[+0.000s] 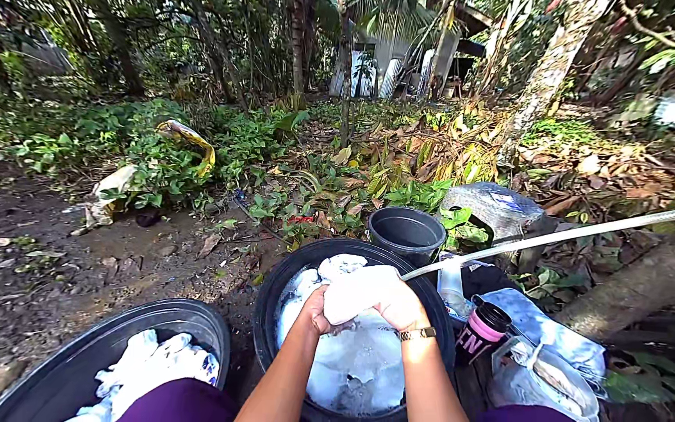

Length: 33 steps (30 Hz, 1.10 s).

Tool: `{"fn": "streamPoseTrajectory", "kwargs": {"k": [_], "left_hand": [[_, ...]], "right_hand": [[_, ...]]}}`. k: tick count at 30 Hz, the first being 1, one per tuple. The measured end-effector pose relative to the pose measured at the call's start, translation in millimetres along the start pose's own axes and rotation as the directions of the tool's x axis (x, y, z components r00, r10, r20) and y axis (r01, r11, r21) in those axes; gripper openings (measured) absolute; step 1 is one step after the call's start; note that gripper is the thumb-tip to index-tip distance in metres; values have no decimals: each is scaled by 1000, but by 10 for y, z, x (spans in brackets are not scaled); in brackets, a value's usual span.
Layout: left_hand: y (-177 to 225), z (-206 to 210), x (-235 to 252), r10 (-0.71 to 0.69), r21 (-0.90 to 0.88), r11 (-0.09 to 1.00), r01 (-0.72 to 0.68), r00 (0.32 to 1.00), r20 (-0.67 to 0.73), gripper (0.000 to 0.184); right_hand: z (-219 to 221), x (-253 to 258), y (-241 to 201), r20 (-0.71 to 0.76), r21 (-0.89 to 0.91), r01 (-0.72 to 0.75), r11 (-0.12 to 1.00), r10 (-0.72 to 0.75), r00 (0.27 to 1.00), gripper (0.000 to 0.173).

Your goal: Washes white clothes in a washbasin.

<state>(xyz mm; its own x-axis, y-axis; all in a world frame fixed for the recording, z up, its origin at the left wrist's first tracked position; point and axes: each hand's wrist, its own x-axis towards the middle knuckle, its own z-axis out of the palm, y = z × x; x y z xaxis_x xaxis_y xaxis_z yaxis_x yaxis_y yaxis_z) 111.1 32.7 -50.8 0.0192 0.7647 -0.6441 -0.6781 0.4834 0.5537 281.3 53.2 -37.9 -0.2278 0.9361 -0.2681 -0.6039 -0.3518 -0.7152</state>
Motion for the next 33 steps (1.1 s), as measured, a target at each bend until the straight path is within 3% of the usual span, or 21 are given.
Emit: {"fn": "streamPoseTrajectory", "kwargs": {"k": [4, 7, 9, 11, 14, 15, 17, 18, 20, 22, 23, 24, 25, 26, 29, 31, 33], "left_hand": [[-72, 415, -183, 131, -192, 975, -109, 986, 106, 39], [-204, 493, -207, 134, -315, 946, -75, 976, 169, 42], [-280, 329, -136, 128, -378, 925, -27, 962, 243, 48], [-323, 55, -28, 98, -354, 935, -2, 962, 254, 54], [-342, -289, 112, -77, 2, 997, 78, 991, 107, 69], [-373, -357, 153, -137, 87, 988, 127, 983, 120, 81], [-417, -368, 186, -205, 82, 978, 192, 961, 188, 94], [-395, -324, 174, -201, 6, 979, 204, 962, 186, 93], [-314, -215, 130, -132, -96, 984, 147, 980, 150, 73], [-189, -101, 27, -1, -88, 996, 8, 996, 85, 45], [-108, -9, -52, 107, -44, 993, -107, 994, 8, 30], [-36, 87, -117, 251, 42, 968, -248, 966, -69, 15], [26, 182, -174, 405, 171, 908, -383, 907, -116, 2], [78, 262, -235, 541, 288, 820, -495, 835, -103, 11], [215, 354, -471, 721, 520, 442, -731, 634, 278, 50], [241, 368, -599, 726, 552, 80, -830, 428, 538, 41], [182, 332, -613, 679, 431, -234, -871, 170, 714, 30]], "right_hand": [[-165, 211, 645, -231, 9, -123, 992, 122, 965, 67], [-35, 129, 931, -238, 333, -56, 941, 141, 961, 67], [-86, 166, 853, -183, 411, 30, 911, 50, 982, 75], [-153, 254, 681, -156, 412, 101, 905, -39, 987, 67], [-143, 281, 555, -59, 307, 152, 939, -141, 988, 40], [-125, 251, 577, -3, 228, 166, 960, -169, 986, 32], [-101, 159, 643, 119, 116, 155, 981, -169, 979, 20], [-96, 138, 661, 178, 123, 147, 982, -167, 970, 20], [-89, 136, 648, 258, 176, 188, 966, -230, 938, 44], [-100, 163, 579, 288, 206, 318, 925, -368, 884, 71], [-86, 189, 545, 254, 213, 375, 902, -422, 870, 61], [-50, 206, 518, 175, 234, 395, 888, -439, 881, 29], [10, 205, 481, 74, 241, 382, 892, -410, 909, 22], [75, 196, 435, -17, 227, 337, 914, -342, 939, 35], [294, 166, 275, -139, 174, 149, 973, -126, 982, 46], [438, 136, 185, -70, 163, 21, 986, -10, 998, 46], [525, 95, 109, 52, 85, -111, 990, 107, 993, 50]]}}
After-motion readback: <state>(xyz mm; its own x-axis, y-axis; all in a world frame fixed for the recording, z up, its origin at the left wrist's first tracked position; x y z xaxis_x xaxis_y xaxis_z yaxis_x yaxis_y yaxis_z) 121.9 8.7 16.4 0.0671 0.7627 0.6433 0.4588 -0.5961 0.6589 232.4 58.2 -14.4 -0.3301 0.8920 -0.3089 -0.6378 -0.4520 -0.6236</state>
